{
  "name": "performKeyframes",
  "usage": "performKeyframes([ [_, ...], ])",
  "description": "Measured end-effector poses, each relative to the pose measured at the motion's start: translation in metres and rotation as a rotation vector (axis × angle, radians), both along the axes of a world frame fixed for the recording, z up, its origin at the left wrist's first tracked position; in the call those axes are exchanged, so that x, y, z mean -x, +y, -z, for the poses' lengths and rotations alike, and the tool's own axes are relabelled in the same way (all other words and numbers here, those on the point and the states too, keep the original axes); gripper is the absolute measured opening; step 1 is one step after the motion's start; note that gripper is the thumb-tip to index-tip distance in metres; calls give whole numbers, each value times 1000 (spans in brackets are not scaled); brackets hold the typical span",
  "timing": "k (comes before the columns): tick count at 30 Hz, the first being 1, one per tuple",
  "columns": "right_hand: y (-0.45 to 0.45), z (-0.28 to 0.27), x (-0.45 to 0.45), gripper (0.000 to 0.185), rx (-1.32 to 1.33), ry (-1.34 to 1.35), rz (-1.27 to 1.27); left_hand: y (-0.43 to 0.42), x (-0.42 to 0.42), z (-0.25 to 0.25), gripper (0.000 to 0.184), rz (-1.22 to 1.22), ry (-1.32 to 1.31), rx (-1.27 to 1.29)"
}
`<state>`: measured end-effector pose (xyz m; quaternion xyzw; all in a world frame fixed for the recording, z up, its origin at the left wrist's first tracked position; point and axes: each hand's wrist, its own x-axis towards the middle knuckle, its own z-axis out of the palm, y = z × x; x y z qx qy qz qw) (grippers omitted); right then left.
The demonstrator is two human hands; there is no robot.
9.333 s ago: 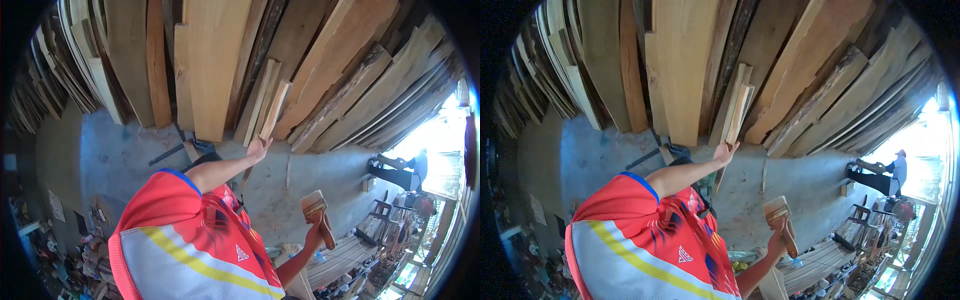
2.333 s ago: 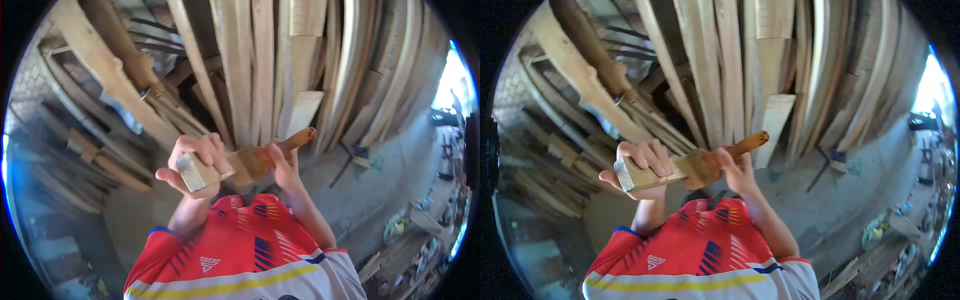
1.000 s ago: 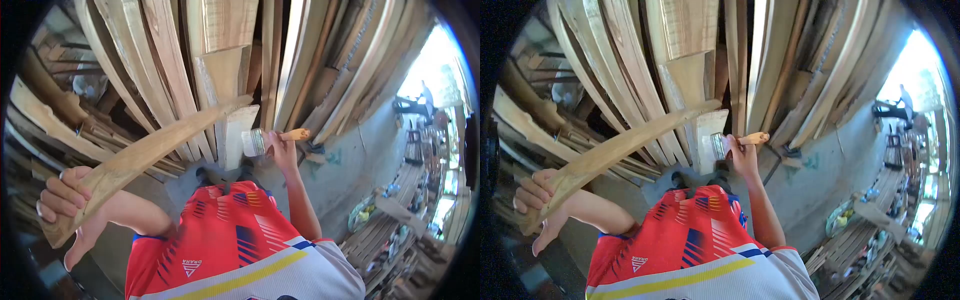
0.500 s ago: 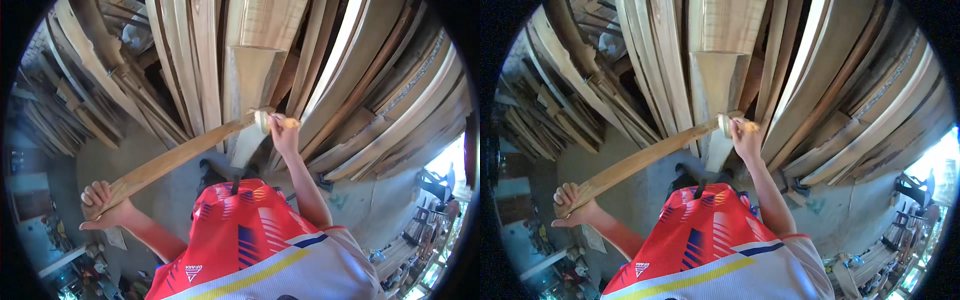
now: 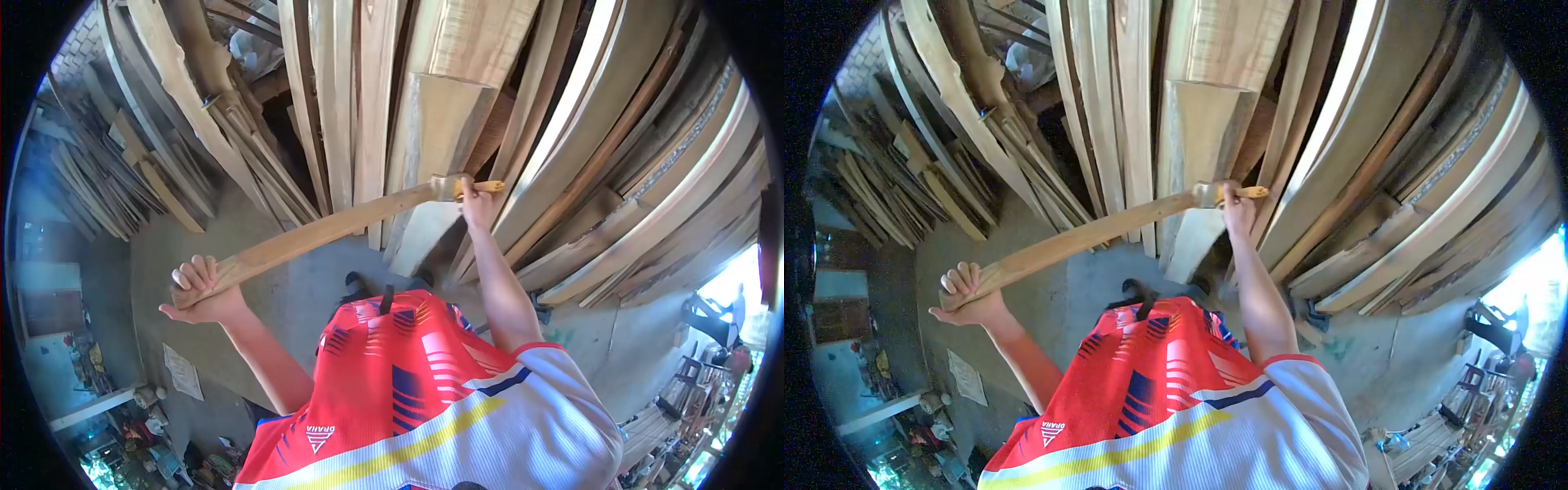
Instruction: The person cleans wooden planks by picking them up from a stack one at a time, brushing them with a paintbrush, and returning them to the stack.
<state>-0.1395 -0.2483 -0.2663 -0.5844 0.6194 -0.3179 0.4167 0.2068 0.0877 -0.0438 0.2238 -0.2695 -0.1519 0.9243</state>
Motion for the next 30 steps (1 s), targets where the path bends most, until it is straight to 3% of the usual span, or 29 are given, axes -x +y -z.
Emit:
performKeyframes([
  [1,-5,-3,-6,51,237,124,-8,0,-4,-1,62,-24,33,0],
  [3,3,-28,-29,50,269,226,-150,-1,-3,1,62,-55,114,-18],
  [4,20,-66,-49,44,131,170,-263,1,-7,5,63,-9,104,8],
  [6,54,-89,-94,38,22,264,-522,2,-23,14,65,85,76,74],
  [8,92,-120,-117,37,421,-225,-845,3,-31,17,65,100,63,67],
  [11,84,-112,-113,37,-82,-387,-877,6,-41,20,65,121,66,81],
  [12,67,-92,-103,42,-235,-419,-727,7,-42,22,65,124,73,87],
  [14,24,-36,-69,44,-317,-421,-415,4,-38,16,63,84,71,83],
  [15,-1,11,-43,50,-314,-212,-193,3,-36,14,63,62,69,83],
  [16,5,-7,-27,54,-259,-244,11,4,-37,15,63,59,86,86],
  [17,-8,21,-11,48,-180,-208,122,4,-37,16,63,57,100,95],
  [19,-14,14,1,43,151,204,16,5,-40,17,60,86,111,115],
  [21,-5,10,-7,40,361,178,-113,9,-47,20,60,147,117,130],
  [22,13,-29,-20,41,277,357,-147,10,-53,19,58,140,80,142],
  [25,54,-50,-57,36,265,104,-341,9,-49,-17,64,254,154,231],
  [30,148,-172,-137,34,80,-374,-663,7,-54,-30,63,276,81,237],
])
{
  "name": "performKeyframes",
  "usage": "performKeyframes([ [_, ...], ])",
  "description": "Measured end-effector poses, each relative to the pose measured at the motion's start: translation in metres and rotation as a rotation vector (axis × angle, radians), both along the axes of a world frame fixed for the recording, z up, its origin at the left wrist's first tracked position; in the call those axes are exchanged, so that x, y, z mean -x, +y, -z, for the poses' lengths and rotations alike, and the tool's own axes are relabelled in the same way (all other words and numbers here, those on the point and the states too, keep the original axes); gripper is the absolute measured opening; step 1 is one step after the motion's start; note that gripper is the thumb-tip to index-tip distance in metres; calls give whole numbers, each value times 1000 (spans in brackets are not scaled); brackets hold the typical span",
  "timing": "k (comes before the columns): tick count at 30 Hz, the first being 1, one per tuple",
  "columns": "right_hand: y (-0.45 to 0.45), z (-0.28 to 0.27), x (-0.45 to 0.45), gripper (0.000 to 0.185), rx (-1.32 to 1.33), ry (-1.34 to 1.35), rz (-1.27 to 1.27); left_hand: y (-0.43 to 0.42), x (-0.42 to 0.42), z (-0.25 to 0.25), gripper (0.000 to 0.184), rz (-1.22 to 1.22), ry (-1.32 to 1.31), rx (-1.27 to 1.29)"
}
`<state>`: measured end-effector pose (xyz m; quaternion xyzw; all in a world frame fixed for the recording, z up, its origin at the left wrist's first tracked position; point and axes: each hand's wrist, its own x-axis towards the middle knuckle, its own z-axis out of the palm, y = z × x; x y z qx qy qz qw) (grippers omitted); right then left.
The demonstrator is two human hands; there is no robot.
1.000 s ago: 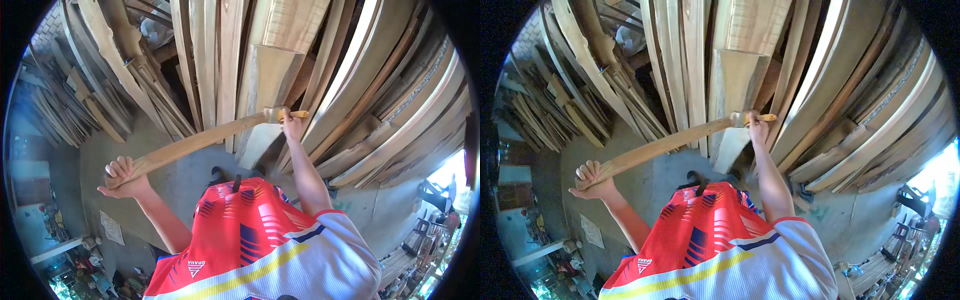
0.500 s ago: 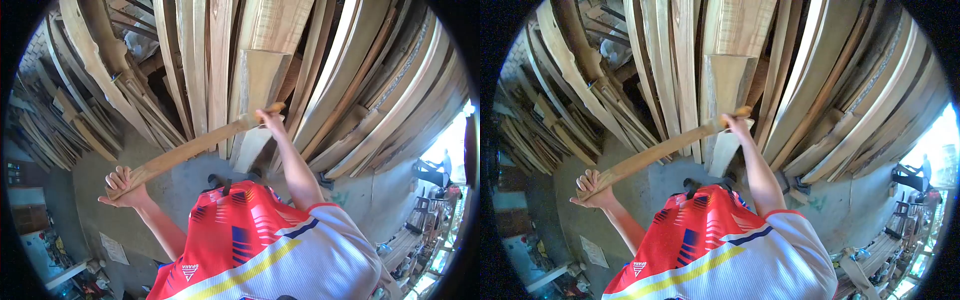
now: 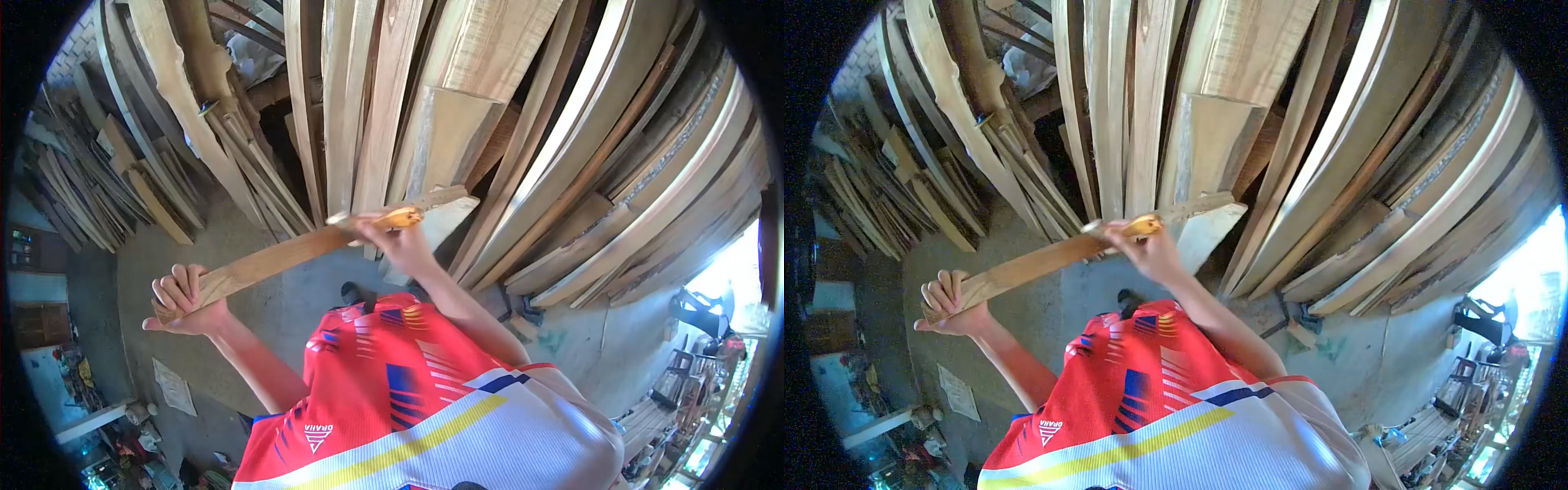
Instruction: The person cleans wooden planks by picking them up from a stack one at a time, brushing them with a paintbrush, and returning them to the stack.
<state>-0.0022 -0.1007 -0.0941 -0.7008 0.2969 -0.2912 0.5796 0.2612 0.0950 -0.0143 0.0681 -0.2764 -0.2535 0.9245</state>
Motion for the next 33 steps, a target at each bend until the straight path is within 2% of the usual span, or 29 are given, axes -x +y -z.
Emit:
performKeyframes([
  [1,6,-9,-4,34,-52,-69,-66,0,1,-1,63,5,-17,3],
  [4,-13,12,0,33,-252,23,-163,2,3,-2,62,43,-83,35],
  [6,-56,57,23,37,-246,59,-68,7,4,0,62,82,-153,81],
  [7,-79,98,40,43,-311,26,28,8,3,1,62,103,-191,128],
  [8,-93,102,59,46,-466,17,106,6,2,4,62,130,-227,175],
  [10,-116,119,99,46,-467,149,444,-2,2,7,61,176,-278,304],
  [11,-127,144,118,43,-406,239,582,-9,1,6,61,196,-296,386],
  [13,-130,155,122,44,-104,321,693,-17,6,-2,62,246,-332,480],
  [14,-128,160,127,46,54,400,654,-19,7,-8,62,277,-350,496],
  [15,-111,125,113,48,211,478,611,-23,10,-19,62,306,-368,512],
  [16,-100,104,100,52,183,550,496,-29,14,-30,63,378,-429,510],
  [17,-84,89,84,48,280,486,400,-37,17,-43,64,450,-493,507],
  [18,-63,69,66,43,107,353,260,-43,21,-54,65,523,-557,501],
  [19,-38,43,50,38,85,304,149,-48,24,-61,65,551,-588,453],
  [20,-24,41,38,37,41,360,30,-52,28,-67,66,576,-620,405],
  [23,-3,-3,28,33,19,62,-115,-63,52,-89,59,660,-699,318],
  [24,-6,3,32,31,-105,66,-102,-67,58,-94,58,720,-751,332],
  [26,-19,19,46,32,-46,112,-26,-71,63,-105,58,843,-861,350],
  [29,-29,33,69,34,-71,115,53,-64,68,-120,64,821,-901,386],
  [31,-32,27,85,35,-147,146,82,-56,76,-130,57,803,-896,466],
  [33,-36,32,96,36,-199,77,221,-57,83,-142,51,821,-895,545],
])
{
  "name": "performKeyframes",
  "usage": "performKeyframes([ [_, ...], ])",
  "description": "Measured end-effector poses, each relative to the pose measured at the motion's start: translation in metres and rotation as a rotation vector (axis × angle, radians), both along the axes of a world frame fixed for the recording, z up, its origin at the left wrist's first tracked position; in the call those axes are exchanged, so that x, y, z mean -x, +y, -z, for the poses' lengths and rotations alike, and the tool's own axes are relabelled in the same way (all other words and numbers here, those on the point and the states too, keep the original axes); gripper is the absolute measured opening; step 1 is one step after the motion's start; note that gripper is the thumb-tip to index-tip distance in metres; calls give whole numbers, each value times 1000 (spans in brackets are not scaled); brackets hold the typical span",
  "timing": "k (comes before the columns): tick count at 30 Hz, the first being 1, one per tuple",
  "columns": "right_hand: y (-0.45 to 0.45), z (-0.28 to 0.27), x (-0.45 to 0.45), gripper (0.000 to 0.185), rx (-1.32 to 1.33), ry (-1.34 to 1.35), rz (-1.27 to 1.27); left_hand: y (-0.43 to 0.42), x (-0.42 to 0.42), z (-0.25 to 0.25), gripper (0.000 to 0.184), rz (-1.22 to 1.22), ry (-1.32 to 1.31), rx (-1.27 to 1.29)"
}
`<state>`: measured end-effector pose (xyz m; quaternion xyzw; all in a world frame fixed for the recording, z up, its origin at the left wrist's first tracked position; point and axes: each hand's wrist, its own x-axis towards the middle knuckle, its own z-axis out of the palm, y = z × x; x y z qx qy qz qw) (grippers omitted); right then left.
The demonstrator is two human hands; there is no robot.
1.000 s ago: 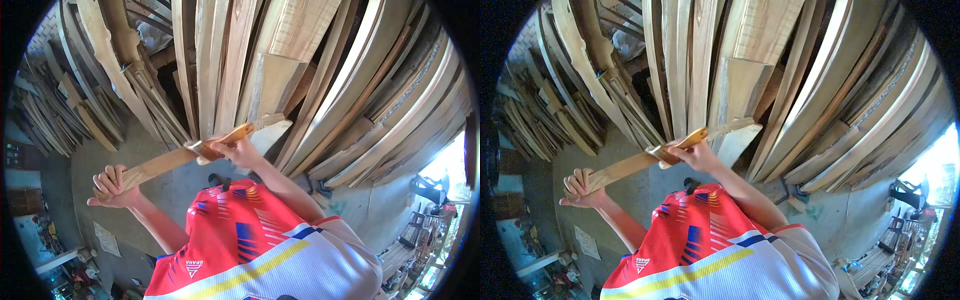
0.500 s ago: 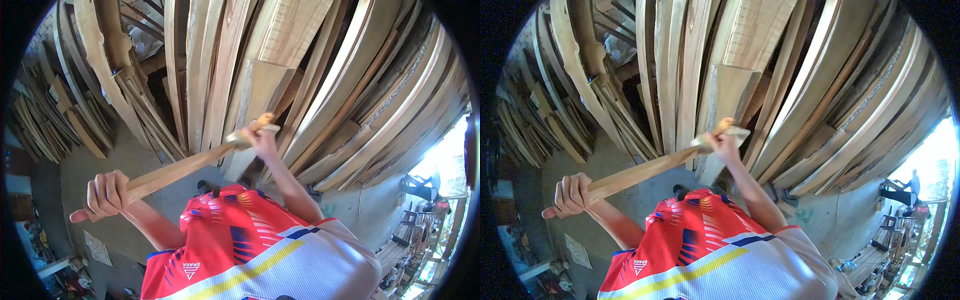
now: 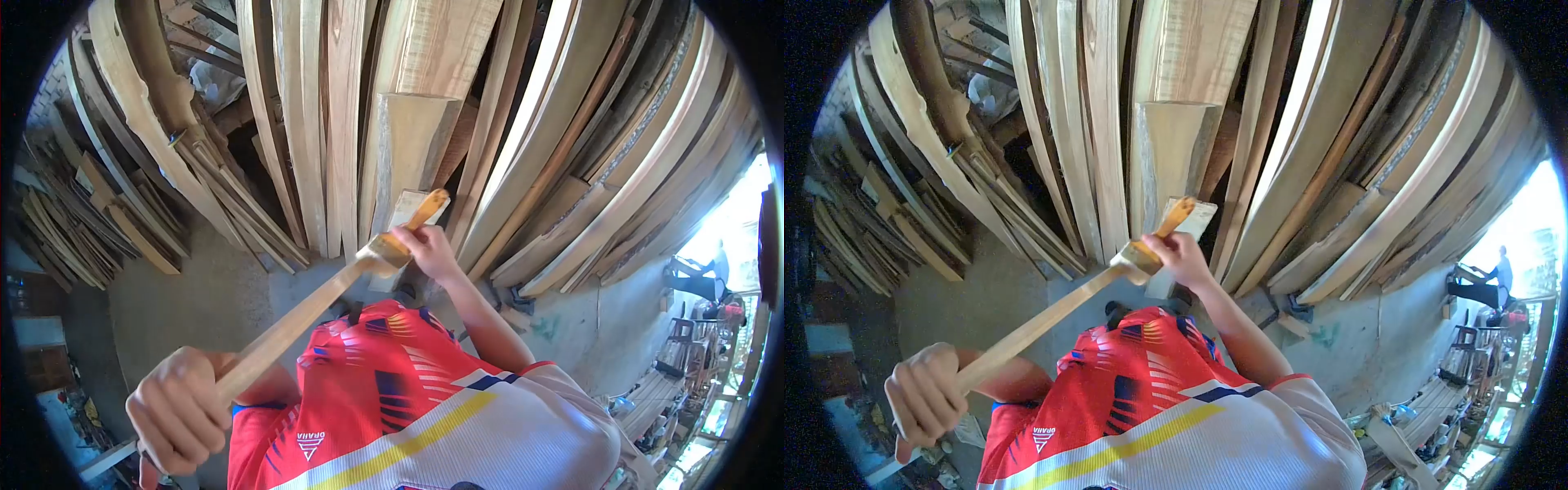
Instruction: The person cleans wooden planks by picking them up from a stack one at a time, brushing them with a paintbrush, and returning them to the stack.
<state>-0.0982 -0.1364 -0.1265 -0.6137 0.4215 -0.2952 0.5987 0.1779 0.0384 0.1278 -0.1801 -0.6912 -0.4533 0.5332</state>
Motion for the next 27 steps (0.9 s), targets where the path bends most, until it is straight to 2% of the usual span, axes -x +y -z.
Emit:
performKeyframes([
  [2,-7,10,12,38,-36,-59,143,-11,12,-13,44,83,-1,47],
  [3,-15,21,22,38,-67,5,190,-19,16,-16,39,124,-3,89],
  [4,-17,-3,30,38,-67,42,240,-24,18,-17,39,116,15,88],
  [6,-30,6,48,38,43,-24,376,-29,20,-18,39,98,48,96],
  [8,-44,5,75,37,12,102,420,-35,26,-15,39,48,52,113],
  [9,-48,1,81,38,-11,65,474,-38,27,-14,39,27,54,123],
  [13,-60,8,112,39,57,197,489,-43,33,-13,42,-20,95,152],
  [16,-56,18,110,38,51,116,502,-45,40,-11,49,-103,156,123],
  [18,-50,20,106,40,40,178,470,-50,43,-2,52,-171,192,88],
  [22,-34,26,87,40,23,107,434,-49,24,15,59,-137,31,55],
  [25,-29,28,86,39,-3,183,419,-40,2,26,61,-108,-53,60],
  [27,-29,35,85,38,-24,171,422,-30,-7,36,61,-231,-44,-41],
])
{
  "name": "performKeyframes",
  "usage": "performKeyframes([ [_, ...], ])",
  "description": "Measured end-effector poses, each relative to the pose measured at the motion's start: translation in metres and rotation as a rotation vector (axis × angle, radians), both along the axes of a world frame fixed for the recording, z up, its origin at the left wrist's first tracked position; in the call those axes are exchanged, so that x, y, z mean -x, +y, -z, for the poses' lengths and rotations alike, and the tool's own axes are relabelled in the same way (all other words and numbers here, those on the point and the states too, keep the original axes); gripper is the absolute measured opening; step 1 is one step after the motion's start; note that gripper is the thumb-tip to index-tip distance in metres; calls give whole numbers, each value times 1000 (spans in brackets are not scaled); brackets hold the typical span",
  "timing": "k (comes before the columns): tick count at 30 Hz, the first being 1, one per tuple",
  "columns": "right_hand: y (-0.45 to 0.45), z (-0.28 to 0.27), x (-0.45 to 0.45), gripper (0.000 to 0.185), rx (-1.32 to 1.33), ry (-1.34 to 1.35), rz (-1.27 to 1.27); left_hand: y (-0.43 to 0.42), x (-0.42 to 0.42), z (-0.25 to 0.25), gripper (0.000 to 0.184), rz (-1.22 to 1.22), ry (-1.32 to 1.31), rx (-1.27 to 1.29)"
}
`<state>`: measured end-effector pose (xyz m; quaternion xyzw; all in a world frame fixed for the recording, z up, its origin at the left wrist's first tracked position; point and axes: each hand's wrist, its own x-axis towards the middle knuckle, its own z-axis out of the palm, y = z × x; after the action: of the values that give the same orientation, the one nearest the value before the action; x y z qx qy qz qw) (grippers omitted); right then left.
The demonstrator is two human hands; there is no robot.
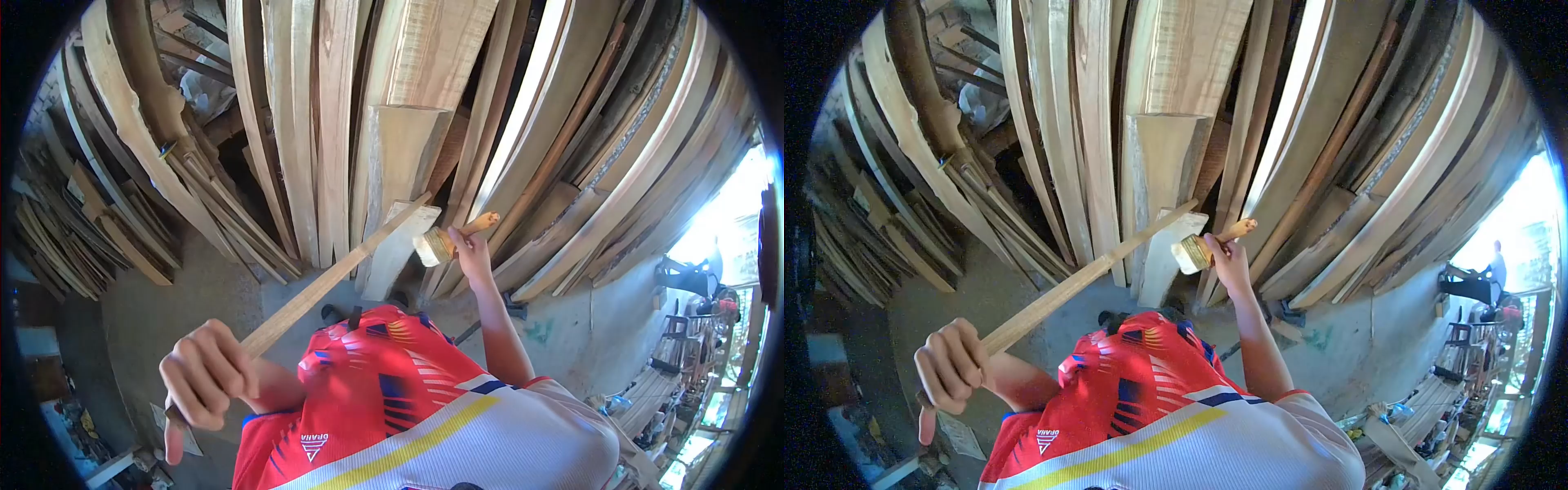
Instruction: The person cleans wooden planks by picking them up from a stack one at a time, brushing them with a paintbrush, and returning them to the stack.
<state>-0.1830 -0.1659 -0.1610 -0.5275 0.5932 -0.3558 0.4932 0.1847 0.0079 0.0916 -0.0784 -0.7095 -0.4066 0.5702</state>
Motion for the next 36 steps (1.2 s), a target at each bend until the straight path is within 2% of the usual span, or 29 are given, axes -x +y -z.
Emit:
performKeyframes([
  [2,-4,12,4,37,-10,-62,3,5,-10,18,62,-119,60,-69],
  [6,-15,9,-10,36,-55,54,-19,40,-35,75,70,-565,661,-335],
  [8,-29,29,-18,39,82,12,-61,56,-47,103,73,-819,892,-423],
  [9,-35,36,-23,41,152,-11,-77,63,-52,120,72,-805,913,-430],
  [10,-32,16,-43,39,329,110,-48,67,-54,133,71,-788,933,-441],
  [11,-31,2,-58,38,335,199,-99,73,-58,145,70,-769,954,-453],
  [12,-41,20,-67,38,336,318,-181,70,-49,141,68,-760,1020,-489],
  [13,-30,-8,-91,36,307,318,-265,67,-43,138,67,-701,1008,-492],
  [14,-24,-8,-112,31,377,303,-371,65,-39,135,66,-643,998,-497],
  [16,10,-48,-149,31,409,44,-495,62,-37,130,67,-576,979,-486],
  [19,24,-66,-158,30,248,-191,-702,59,-40,125,68,-513,916,-428],
  [20,20,-55,-155,31,195,-280,-695,59,-44,124,68,-464,866,-403],
  [22,-19,2,-131,33,35,-131,-561,59,-45,123,68,-407,833,-374],
  [23,-39,19,-113,35,33,-129,-438,59,-46,124,68,-391,835,-370],
  [24,-54,28,-91,39,20,90,-264,60,-47,127,67,-377,838,-366],
  [25,-79,71,-67,42,56,188,-131,61,-47,130,67,-365,840,-361],
  [26,-94,105,-51,43,136,158,26,61,-47,131,67,-364,842,-364],
  [27,-101,115,-44,42,272,315,72,61,-47,132,66,-364,843,-366],
  [29,-83,76,-58,41,264,456,-39,58,-47,130,65,-350,831,-368],
  [31,-39,11,-96,38,366,432,-270,55,-48,129,64,-328,811,-363],
  [33,-2,-9,-125,38,267,122,-477,55,-56,134,63,-301,798,-353],
  [36,36,-31,-156,41,462,-274,-634,51,-57,136,62,-274,788,-337],
])
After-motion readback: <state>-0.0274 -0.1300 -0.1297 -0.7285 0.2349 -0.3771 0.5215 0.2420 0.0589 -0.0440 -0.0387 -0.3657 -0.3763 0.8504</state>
